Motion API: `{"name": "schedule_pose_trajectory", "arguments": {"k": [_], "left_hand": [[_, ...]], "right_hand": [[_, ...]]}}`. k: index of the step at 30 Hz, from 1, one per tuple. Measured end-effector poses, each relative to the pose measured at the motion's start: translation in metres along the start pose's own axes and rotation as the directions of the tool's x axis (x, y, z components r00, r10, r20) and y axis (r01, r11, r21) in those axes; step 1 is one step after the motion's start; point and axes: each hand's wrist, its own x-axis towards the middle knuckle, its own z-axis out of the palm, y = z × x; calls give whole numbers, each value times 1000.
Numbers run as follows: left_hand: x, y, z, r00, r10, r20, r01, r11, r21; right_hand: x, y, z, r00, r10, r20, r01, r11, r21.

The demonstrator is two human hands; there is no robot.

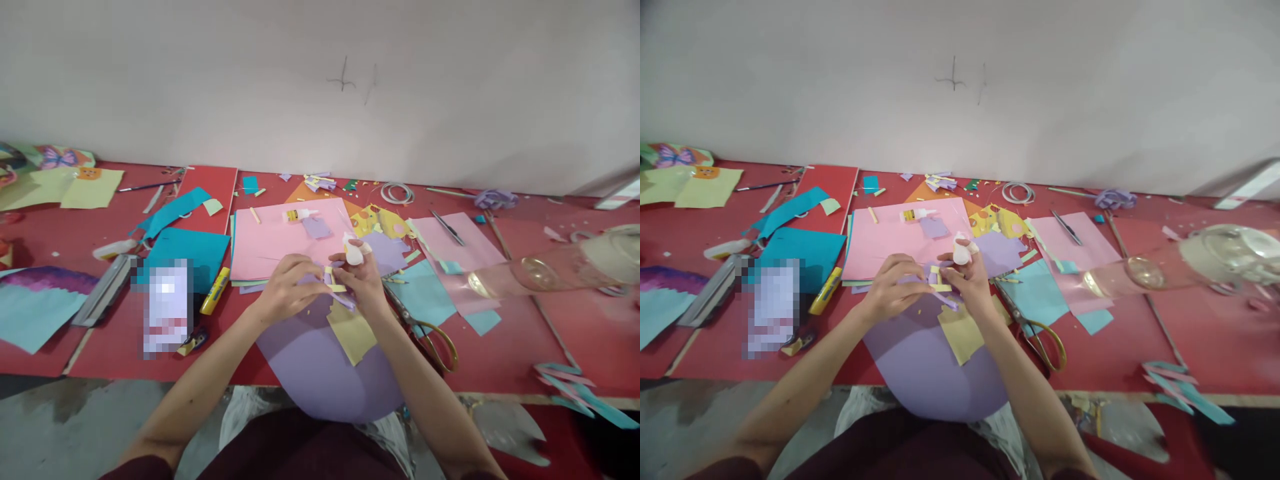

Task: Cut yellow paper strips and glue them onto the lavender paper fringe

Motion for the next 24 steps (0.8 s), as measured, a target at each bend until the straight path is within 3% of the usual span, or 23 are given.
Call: {"name": "schedule_pose_trajectory", "arguments": {"k": [6, 10, 14, 18, 21, 24], "left_hand": [[4, -1, 5, 984, -177, 33, 179, 980, -81], [6, 1, 4, 956, -291, 28, 290, 933, -212], [6, 5, 4, 884, -441, 153, 467, 828, -309], [4, 6, 9, 772, -597, 218, 630, 673, -388], [1, 6, 17, 701, -676, 227, 690, 563, -455], [-1, 6, 22, 666, -716, 208, 709, 522, -474]], "right_hand": [[-3, 0, 6, 972, -188, -139, 170, 976, -132], [-3, 1, 7, 944, -244, -222, 210, 963, -168], [-2, 2, 8, 924, -265, -274, 220, 958, -185], [-4, 1, 10, 903, -298, -310, 235, 946, -225], [-6, 2, 12, 889, -330, -317, 252, 931, -264], [-6, 5, 13, 881, -359, -308, 265, 914, -306]]}}
